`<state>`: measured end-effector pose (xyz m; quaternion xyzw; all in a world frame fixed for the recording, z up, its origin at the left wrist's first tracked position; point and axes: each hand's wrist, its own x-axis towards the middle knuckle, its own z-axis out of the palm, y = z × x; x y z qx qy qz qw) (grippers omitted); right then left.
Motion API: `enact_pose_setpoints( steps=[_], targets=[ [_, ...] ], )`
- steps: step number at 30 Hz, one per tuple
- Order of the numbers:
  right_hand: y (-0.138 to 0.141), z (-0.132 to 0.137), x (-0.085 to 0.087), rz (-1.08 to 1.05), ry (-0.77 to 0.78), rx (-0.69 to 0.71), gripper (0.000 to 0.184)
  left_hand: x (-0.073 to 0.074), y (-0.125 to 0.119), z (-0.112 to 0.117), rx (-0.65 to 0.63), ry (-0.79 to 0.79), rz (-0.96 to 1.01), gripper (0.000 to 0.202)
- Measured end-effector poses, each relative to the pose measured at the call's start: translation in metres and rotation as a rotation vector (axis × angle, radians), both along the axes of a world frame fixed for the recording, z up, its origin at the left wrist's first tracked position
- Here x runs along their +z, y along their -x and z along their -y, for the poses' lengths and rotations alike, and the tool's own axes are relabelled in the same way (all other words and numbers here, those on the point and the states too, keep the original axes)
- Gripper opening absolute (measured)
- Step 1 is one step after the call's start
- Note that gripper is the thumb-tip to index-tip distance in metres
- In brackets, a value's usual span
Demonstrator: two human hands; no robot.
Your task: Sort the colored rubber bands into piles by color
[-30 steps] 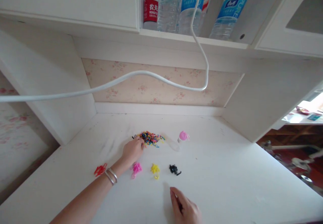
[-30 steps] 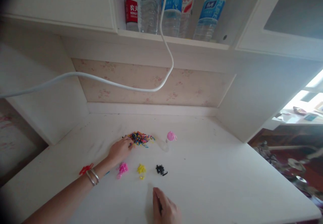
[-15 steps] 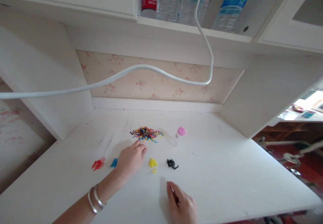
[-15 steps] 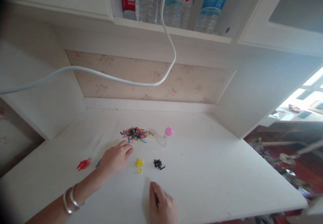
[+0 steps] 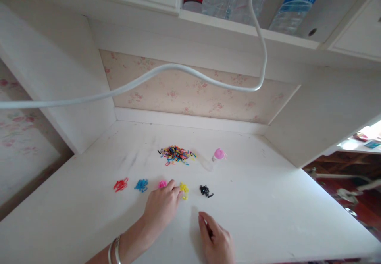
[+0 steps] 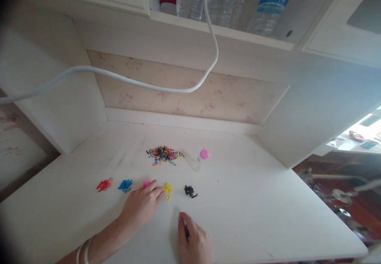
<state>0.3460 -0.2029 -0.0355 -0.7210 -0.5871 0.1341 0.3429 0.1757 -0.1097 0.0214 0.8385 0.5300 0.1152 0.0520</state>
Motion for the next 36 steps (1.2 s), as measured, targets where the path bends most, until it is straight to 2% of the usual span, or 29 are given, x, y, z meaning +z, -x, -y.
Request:
enact_pose_setpoints(
  steps=[3, 5, 10, 14, 18, 22, 30, 36],
  targets=[
    [0.000, 0.001, 0.000, 0.061, 0.030, 0.014, 0.053, -0.004, 0.020, 0.015, 0.028, 0.000, 0.090, 0.032],
    [0.001, 0.000, 0.004, 0.139, 0.054, 0.046, 0.051, -0.012, 0.038, 0.029, 0.081, -0.016, 0.169, 0.029],
    [0.011, -0.015, 0.025, 0.343, 0.134, 0.266, 0.037, -0.040, 0.089, 0.062, 0.189, -0.085, 0.439, 0.028],
    [0.021, -0.039, 0.040, 0.443, 0.205, 0.284, 0.030, -0.054, 0.113, 0.071, 0.213, -0.103, 0.591, 0.027],
    [0.026, -0.055, 0.043, 0.468, 0.213, 0.221, 0.029, -0.061, 0.117, 0.068, 0.194, -0.081, 0.655, 0.023],
    [0.034, -0.053, 0.044, 0.443, 0.187, 0.161, 0.031, -0.061, 0.114, 0.065, 0.185, -0.003, 0.653, 0.024],
    [0.061, -0.053, 0.045, 0.451, 0.238, 0.266, 0.032, -0.051, 0.111, 0.068, 0.192, -0.020, 0.668, 0.028],
    [0.065, -0.058, 0.046, 0.464, 0.284, 0.217, 0.034, -0.052, 0.112, 0.069, 0.192, -0.010, 0.657, 0.027]
  ],
)
